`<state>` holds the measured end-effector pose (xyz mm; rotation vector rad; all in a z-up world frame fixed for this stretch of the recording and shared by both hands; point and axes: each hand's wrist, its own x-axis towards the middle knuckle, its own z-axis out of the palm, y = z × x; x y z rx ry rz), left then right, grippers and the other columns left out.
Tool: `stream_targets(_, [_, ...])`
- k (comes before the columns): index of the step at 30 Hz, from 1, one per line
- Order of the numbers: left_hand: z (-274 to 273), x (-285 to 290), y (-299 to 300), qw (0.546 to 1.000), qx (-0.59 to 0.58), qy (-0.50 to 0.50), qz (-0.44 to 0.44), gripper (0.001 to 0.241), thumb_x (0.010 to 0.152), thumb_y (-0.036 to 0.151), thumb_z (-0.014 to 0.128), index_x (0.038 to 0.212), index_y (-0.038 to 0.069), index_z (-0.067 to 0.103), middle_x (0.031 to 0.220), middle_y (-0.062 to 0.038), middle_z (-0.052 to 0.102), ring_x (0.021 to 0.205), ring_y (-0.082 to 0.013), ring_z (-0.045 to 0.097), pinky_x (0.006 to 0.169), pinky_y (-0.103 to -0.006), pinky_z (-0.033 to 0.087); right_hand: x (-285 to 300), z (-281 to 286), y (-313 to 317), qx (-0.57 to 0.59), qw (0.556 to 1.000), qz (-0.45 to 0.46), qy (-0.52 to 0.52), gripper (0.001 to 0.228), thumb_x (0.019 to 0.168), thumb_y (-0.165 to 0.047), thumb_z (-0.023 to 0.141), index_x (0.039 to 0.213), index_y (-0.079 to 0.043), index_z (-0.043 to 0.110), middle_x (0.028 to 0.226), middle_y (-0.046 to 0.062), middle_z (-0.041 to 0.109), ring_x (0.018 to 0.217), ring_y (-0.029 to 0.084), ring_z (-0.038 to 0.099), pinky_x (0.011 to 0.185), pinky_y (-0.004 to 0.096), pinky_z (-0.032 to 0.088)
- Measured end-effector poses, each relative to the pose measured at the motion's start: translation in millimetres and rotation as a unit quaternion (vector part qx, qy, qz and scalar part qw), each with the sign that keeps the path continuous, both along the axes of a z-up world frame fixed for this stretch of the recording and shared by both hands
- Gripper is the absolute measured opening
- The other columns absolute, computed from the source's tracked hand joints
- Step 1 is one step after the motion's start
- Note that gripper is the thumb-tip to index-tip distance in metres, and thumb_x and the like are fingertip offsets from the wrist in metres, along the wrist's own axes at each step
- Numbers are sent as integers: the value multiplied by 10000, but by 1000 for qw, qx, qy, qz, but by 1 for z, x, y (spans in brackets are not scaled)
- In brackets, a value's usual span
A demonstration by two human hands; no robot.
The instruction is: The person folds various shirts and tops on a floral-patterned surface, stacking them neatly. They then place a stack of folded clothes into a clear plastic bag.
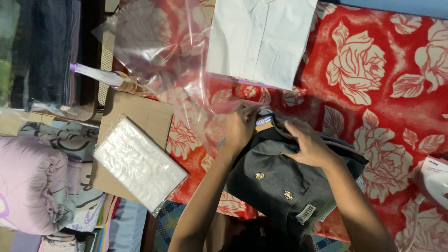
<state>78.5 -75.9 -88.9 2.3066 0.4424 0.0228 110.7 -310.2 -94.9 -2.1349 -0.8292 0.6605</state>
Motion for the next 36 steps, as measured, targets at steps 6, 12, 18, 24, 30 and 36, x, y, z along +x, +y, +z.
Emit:
stream_targets(6, [13,3,7,982,-164,-92,2,61,911,112,737,912,74,784,716,-117,702,621,-264,717,548,-297,561,-1,5,10,-22,998,48,-23,922,658,-129,913,1474,-120,484,1017,149,598,819,326,576,729,463,480])
stream_targets(12, [32,0,3,985,-149,-84,-28,97,892,46,721,949,8,790,735,-172,666,657,-335,711,540,-318,563,7,41,30,-64,996,60,22,910,705,-246,864,1508,-91,465,972,189,633,782,354,590,747,456,420])
stream_targets(18, [35,-7,8,997,-23,-41,-64,95,888,164,743,952,137,808,727,-59,630,667,-290,705,554,-355,563,-1,25,35,-55,996,69,-31,786,803,-263,781,1509,-101,474,1041,154,691,912,334,596,724,428,415])
stream_targets(24, [39,-17,3,994,25,-73,-79,93,889,144,736,958,141,798,750,-86,602,687,-374,677,578,-433,551,-6,18,46,-97,993,54,-48,823,779,-151,764,1535,-166,438,1056,85,685,947,282,545,740,432,410])
stream_targets(30, [28,-40,-15,975,148,-164,-35,136,894,106,699,1001,173,749,827,-36,566,739,-284,657,632,-369,553,-11,28,58,-134,987,10,-87,829,740,-163,774,1509,-154,464,1062,101,690,1015,309,580,797,481,444])
stream_targets(36, [24,-102,-9,968,90,-204,116,383,892,128,728,1263,70,652,1076,-141,605,971,-351,641,861,-434,539,23,32,60,-166,982,-28,89,736,847,-370,749,1495,-109,519,1185,234,670,1160,455,615,918,594,486])
